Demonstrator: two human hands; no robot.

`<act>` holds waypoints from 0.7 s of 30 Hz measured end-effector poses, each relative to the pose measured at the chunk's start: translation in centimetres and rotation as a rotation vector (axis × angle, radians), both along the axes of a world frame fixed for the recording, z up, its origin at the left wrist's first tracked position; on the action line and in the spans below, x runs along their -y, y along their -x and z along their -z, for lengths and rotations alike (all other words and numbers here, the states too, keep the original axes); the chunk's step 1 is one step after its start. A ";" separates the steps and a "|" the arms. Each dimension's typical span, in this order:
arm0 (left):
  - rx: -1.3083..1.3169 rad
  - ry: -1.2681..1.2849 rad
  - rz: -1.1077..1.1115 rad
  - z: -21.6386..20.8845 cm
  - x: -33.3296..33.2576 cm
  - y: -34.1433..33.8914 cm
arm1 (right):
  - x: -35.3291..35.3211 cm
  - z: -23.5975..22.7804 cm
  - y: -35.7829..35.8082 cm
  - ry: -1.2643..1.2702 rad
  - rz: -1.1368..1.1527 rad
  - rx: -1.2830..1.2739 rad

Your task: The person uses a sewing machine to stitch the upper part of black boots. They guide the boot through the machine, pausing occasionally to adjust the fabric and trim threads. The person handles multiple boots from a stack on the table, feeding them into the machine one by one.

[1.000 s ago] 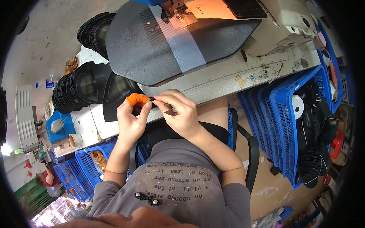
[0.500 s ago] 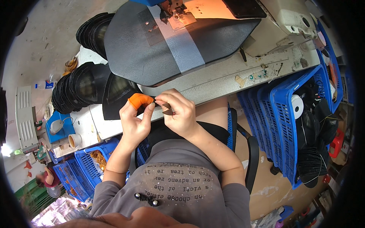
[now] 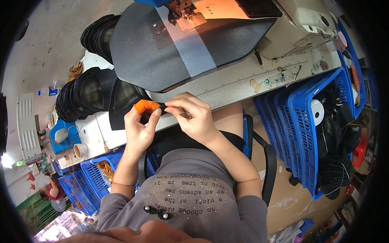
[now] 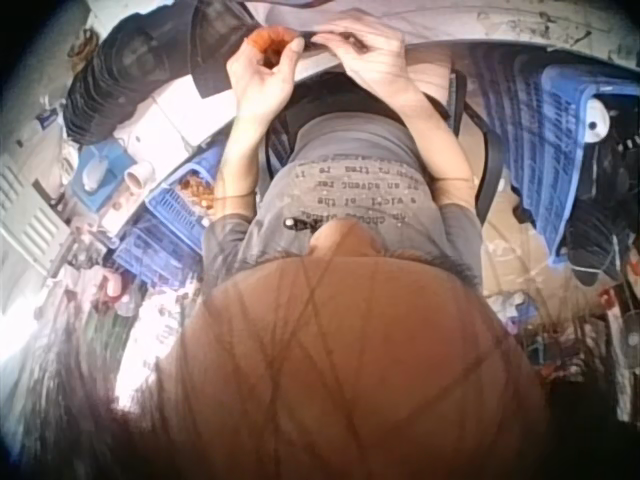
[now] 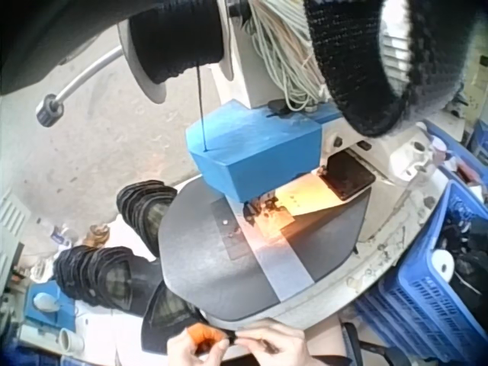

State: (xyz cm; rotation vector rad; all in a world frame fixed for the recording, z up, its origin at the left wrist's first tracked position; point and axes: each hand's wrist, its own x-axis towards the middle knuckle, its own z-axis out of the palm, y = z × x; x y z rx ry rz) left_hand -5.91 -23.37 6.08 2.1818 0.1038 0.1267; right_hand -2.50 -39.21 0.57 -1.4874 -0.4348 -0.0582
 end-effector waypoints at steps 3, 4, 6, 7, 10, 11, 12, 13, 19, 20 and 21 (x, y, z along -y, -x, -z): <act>0.030 -0.010 0.013 -0.1 0.3 0.1 | 0.0 -0.1 -0.2 0.089 0.044 0.167; 0.040 -0.016 0.018 -0.1 0.3 0.1 | 0.0 -0.1 -0.3 0.111 0.062 0.221; 0.073 -0.032 0.043 0.0 0.3 0.0 | 0.1 -0.1 -0.2 0.127 0.058 0.205; 0.089 -0.041 0.054 0.1 0.3 0.0 | 0.1 0.0 -0.2 0.135 0.054 0.197; 0.110 -0.057 0.077 0.2 0.2 0.0 | -0.1 0.0 -0.2 0.139 0.048 0.187; 0.112 -0.051 0.077 0.3 0.3 0.0 | -0.2 -0.1 -0.1 0.145 0.053 0.181; 0.114 -0.046 0.076 0.4 0.4 0.0 | -0.2 -0.2 -0.1 0.152 0.057 0.176; 0.116 -0.042 0.073 0.4 0.4 0.0 | -0.3 -0.2 0.0 0.156 0.059 0.171; 0.076 -0.042 0.077 0.4 0.3 0.2 | -0.1 0.3 -0.3 0.060 -0.015 0.057; 0.064 -0.049 0.074 0.2 0.3 0.1 | 0.0 0.2 -0.3 0.043 -0.027 0.039; 0.052 -0.057 0.072 -0.1 0.3 0.0 | 0.1 0.0 -0.3 0.027 -0.039 0.022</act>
